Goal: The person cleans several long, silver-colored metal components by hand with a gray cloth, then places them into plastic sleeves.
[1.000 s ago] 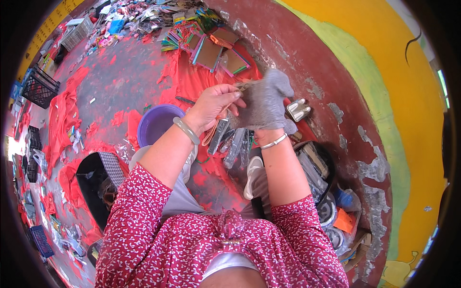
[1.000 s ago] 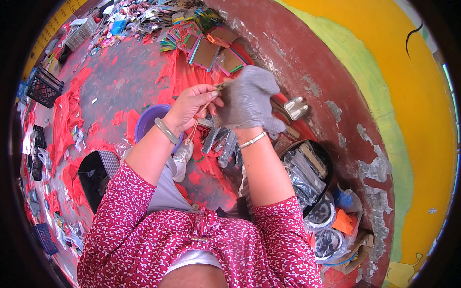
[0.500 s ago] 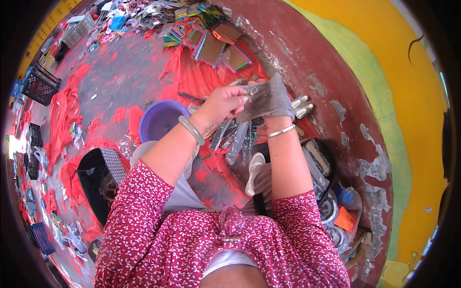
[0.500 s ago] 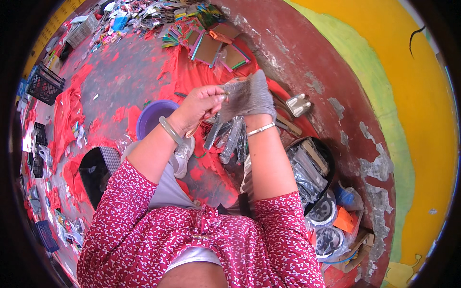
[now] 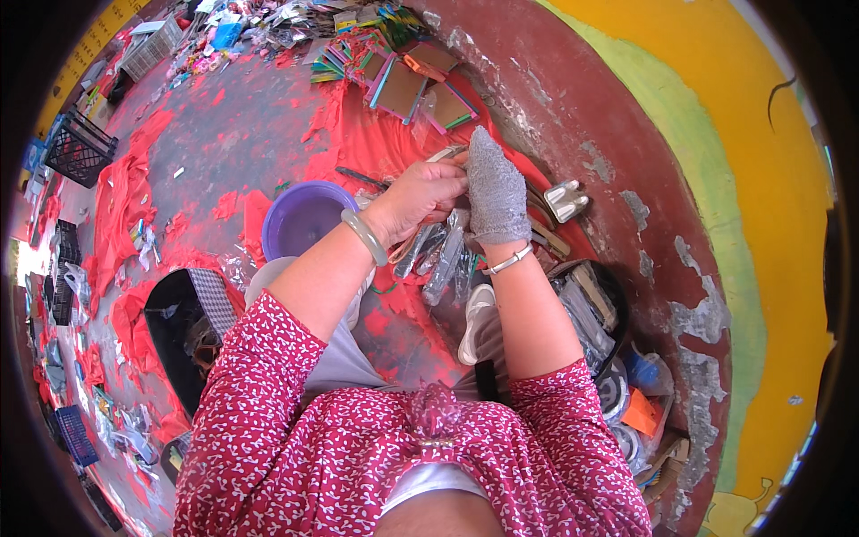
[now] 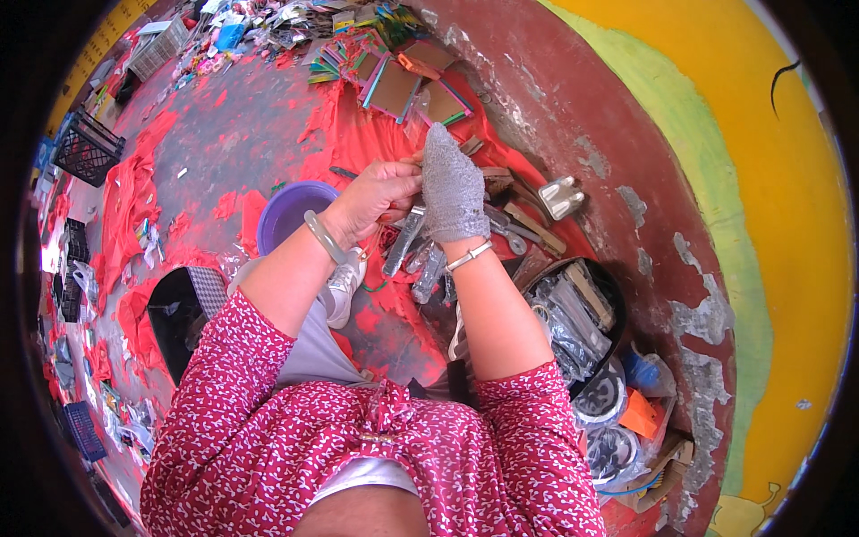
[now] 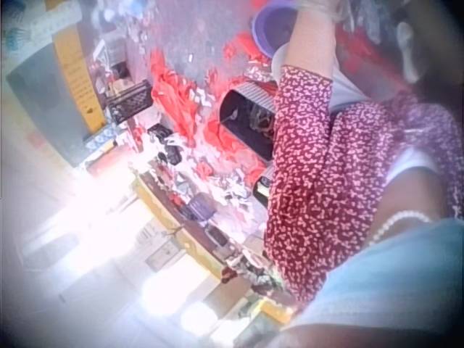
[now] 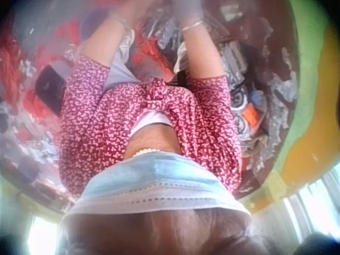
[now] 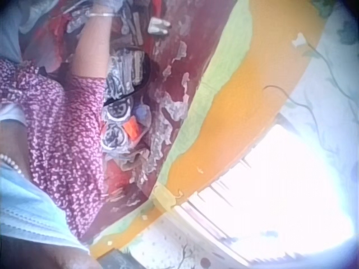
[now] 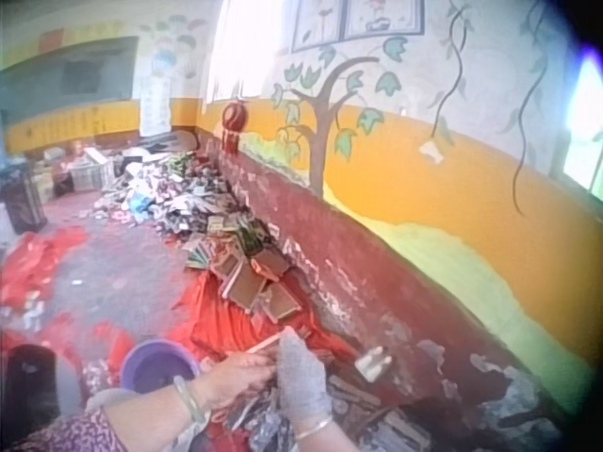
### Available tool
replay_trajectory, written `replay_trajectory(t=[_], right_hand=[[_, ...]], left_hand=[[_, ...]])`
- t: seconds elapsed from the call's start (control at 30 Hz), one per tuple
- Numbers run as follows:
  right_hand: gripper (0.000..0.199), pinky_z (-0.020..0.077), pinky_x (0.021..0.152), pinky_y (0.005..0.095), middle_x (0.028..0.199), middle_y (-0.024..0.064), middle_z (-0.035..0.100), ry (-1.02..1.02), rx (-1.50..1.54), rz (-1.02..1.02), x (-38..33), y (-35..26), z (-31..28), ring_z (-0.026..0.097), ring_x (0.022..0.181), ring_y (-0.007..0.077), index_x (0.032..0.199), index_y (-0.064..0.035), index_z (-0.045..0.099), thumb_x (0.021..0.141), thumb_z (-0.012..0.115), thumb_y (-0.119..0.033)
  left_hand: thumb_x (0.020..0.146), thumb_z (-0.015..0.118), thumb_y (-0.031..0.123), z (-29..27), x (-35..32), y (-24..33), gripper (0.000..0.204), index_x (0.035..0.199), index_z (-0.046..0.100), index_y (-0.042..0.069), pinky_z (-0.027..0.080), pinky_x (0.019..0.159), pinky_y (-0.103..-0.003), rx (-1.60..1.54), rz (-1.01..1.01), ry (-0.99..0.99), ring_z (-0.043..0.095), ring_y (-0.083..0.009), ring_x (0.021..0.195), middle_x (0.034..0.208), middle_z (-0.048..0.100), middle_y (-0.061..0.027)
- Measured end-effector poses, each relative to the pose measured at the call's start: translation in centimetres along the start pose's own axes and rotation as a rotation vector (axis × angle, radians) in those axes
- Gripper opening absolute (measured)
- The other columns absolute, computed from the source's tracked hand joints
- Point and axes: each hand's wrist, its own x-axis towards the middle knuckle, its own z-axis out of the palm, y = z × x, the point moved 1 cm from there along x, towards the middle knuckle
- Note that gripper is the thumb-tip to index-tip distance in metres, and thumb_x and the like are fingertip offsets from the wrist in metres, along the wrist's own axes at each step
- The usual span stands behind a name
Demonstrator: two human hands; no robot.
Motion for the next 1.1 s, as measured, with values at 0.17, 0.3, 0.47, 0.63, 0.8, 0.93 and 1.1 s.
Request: replay_trajectory(t=[0.17, 0.3, 0.47, 0.63, 0.8, 0.93, 1.1], right_hand=[[0.032, 0.0481, 0.064, 0.0309, 0.082, 0.0137, 0.062, 0.048, 0.496, 0.376, -0.8, -2.5, 0.1, 0.060, 0.073, 0.0218, 0.092, -0.0020, 0.055, 0.089, 0.046, -0.033], [0.039, 0.0486, 0.066, 0.0345, 0.087, 0.0154, 0.060, -0.020, 1.010, 0.412, -0.4, -1.5, -1.4, 0.058, 0.075, 0.0256, 0.091, -0.0041, 0.054, 0.086, 0.049, -0.043], [0.050, 0.0471, 0.071, 0.0351, 0.093, 0.0140, 0.057, 0.064, 1.037, 0.365, 0.0, -2.4, -2.8, 0.057, 0.078, 0.0257, 0.106, -0.0049, 0.045, 0.085, 0.047, -0.050], [0.040, 0.0460, 0.066, 0.0292, 0.084, 0.0096, 0.057, 0.008, 0.866, 0.331, -0.2, -3.2, 0.0, 0.057, 0.074, 0.0190, 0.100, -0.0047, 0.047, 0.088, 0.046, -0.043], [0.036, 0.0450, 0.056, 0.0264, 0.079, 0.0129, 0.061, 0.025, 0.581, 0.187, -1.8, -4.8, 0.5, 0.056, 0.064, 0.0161, 0.085, -0.0022, 0.051, 0.090, 0.045, -0.037], [0.033, 0.0480, 0.055, 0.0312, 0.078, 0.0140, 0.060, 0.131, 0.752, 0.390, -2.3, -6.0, 0.5, 0.059, 0.068, 0.0203, 0.083, -0.0018, 0.048, 0.090, 0.045, -0.034], [0.031, 0.0492, 0.063, 0.0370, 0.081, 0.0150, 0.058, 0.173, 0.992, 0.493, -0.4, -2.9, -1.0, 0.059, 0.075, 0.0259, 0.088, -0.0043, 0.048, 0.088, 0.047, -0.036]], left_hand=[[0.087, 0.053, 0.017, 0.2, -0.1, 0.2, 0.016, 0.088, 0.060, 0.003, 0.021, 0.041, -0.016, 0.105, 0.024, -0.018, 0.029, -0.0010, 0.045, 0.057, 0.037, 0.0079], [0.088, 0.052, 0.019, -0.1, 0.1, 0.3, 0.019, 0.086, 0.059, 0.001, 0.021, 0.041, -0.017, 0.084, 0.055, -0.084, 0.028, -0.0014, 0.045, 0.056, 0.036, 0.0077], [0.089, 0.049, 0.022, -1.2, 0.2, 0.5, 0.021, 0.086, 0.055, 0.002, 0.022, 0.039, -0.017, -0.133, 0.064, -0.082, 0.029, -0.0029, 0.043, 0.053, 0.032, 0.0065], [0.089, 0.050, 0.025, -0.3, 0.3, -0.1, 0.019, 0.082, 0.051, 0.007, 0.019, 0.036, -0.019, -0.401, -0.105, -0.217, 0.026, -0.0043, 0.040, 0.051, 0.028, 0.0073], [0.088, 0.052, 0.027, 0.4, -0.2, -0.3, 0.019, 0.078, 0.050, 0.011, 0.019, 0.035, -0.019, -0.463, -0.157, -0.256, 0.024, -0.0046, 0.037, 0.049, 0.028, 0.0083], [0.088, 0.053, 0.025, 0.8, -0.2, -0.4, 0.021, 0.074, 0.051, 0.009, 0.018, 0.035, -0.020, -0.345, -0.178, -0.188, 0.024, -0.0043, 0.037, 0.049, 0.029, 0.0083], [0.090, 0.050, 0.025, 0.9, -0.1, -0.5, 0.023, 0.079, 0.051, 0.005, 0.019, 0.036, -0.019, -0.279, -0.126, -0.283, 0.024, -0.0038, 0.039, 0.051, 0.027, 0.0073]])
